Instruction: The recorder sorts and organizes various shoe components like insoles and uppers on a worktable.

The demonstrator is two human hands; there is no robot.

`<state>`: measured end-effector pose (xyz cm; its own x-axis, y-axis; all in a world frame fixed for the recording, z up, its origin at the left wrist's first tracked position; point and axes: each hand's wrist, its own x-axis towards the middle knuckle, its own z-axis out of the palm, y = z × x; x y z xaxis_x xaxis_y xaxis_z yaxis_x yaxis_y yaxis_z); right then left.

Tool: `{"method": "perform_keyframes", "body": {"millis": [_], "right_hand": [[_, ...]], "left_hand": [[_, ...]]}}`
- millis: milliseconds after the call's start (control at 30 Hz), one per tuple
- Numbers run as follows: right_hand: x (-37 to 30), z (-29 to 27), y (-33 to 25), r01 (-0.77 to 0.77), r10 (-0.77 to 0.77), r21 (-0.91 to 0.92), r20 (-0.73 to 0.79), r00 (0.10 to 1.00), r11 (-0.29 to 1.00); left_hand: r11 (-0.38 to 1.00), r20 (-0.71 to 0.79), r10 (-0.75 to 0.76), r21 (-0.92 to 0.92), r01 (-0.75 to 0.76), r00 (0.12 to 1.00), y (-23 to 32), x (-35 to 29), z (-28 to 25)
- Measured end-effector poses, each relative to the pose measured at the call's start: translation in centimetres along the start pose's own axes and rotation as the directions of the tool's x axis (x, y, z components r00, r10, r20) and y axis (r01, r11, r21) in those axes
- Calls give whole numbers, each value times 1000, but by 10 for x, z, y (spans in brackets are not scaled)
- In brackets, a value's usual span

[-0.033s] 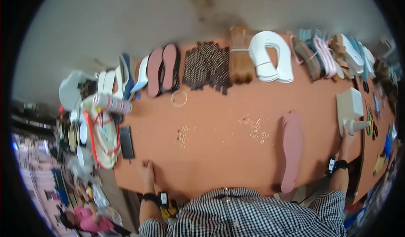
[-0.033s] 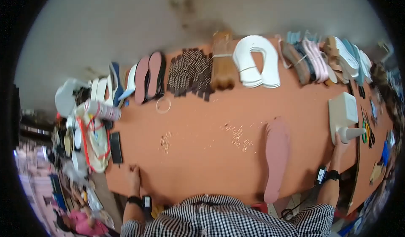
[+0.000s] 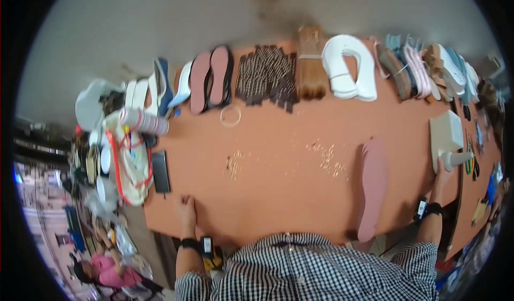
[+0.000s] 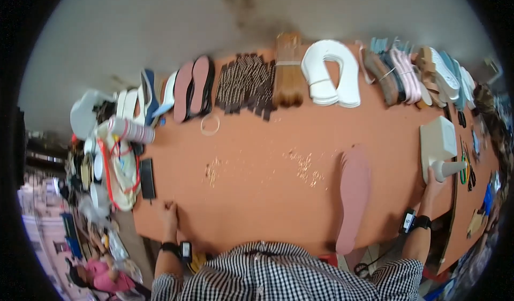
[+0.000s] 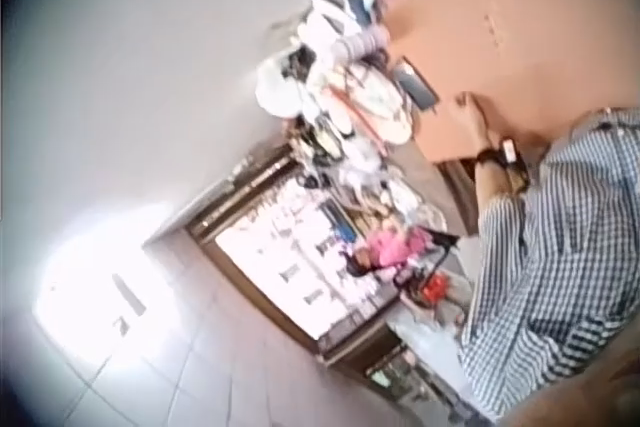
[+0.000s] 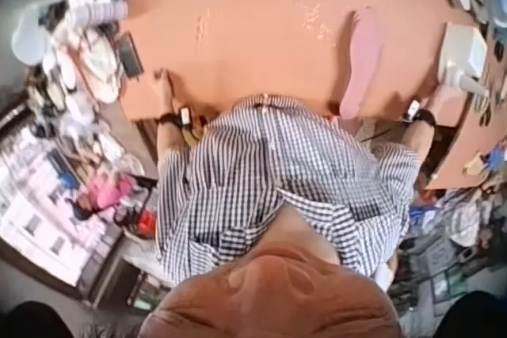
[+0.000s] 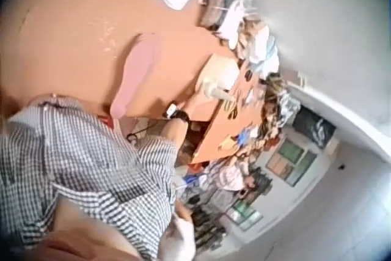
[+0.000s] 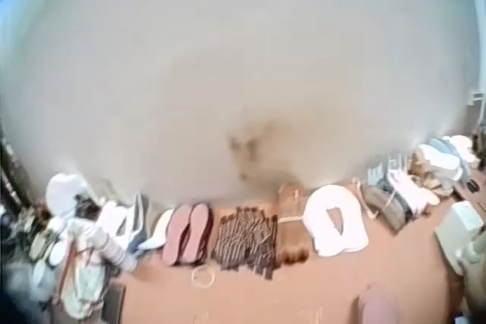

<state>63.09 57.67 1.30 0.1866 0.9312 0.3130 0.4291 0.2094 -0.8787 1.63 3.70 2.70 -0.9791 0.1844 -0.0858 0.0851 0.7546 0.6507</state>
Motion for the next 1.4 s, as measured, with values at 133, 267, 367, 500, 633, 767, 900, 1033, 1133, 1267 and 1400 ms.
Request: {"method": "perform_keyframes", "body": {"millis": [133,267,367,500,633,767,900,1033,1133,1267,1400], "right_hand": [[-1,12,-12,-94,93,92,13,996,991],[-2,15,-18,-153,135,145,125,983,978],[-17,15,-31,-156,148,253,53,988,955],[-44,3,-45,-186,145,379,134,980,906],[-109,12,-122,-259,162,462,239,958,848],[-188,28,-190,-203,47,475,321,946,857],[-260,45,-221,-327,91,408,500,861,852],[-319,65,-237,-349,120,285,595,795,893],[-347,81,-245,-285,68,253,625,777,925],[-373,94,-247,-239,72,184,630,774,953],[-390,104,-245,-201,88,114,623,777,973]], "left_hand": [[997,-32,73,39,-72,997,-32,3,-7],[993,-31,90,-68,-92,995,-31,3,-2],[989,-41,125,-80,-128,991,-29,-3,-1],[974,-5,227,-26,-227,974,-21,-7,2],[935,139,353,-69,-347,925,0,-17,17],[848,607,311,-525,75,731,40,-24,43],[907,931,211,-300,297,297,76,-12,56],[852,926,252,-350,389,282,85,23,81],[705,814,361,-558,438,455,102,36,88],[633,748,367,-636,441,553,108,37,79],[677,759,337,-607,417,558,80,36,67]]}}
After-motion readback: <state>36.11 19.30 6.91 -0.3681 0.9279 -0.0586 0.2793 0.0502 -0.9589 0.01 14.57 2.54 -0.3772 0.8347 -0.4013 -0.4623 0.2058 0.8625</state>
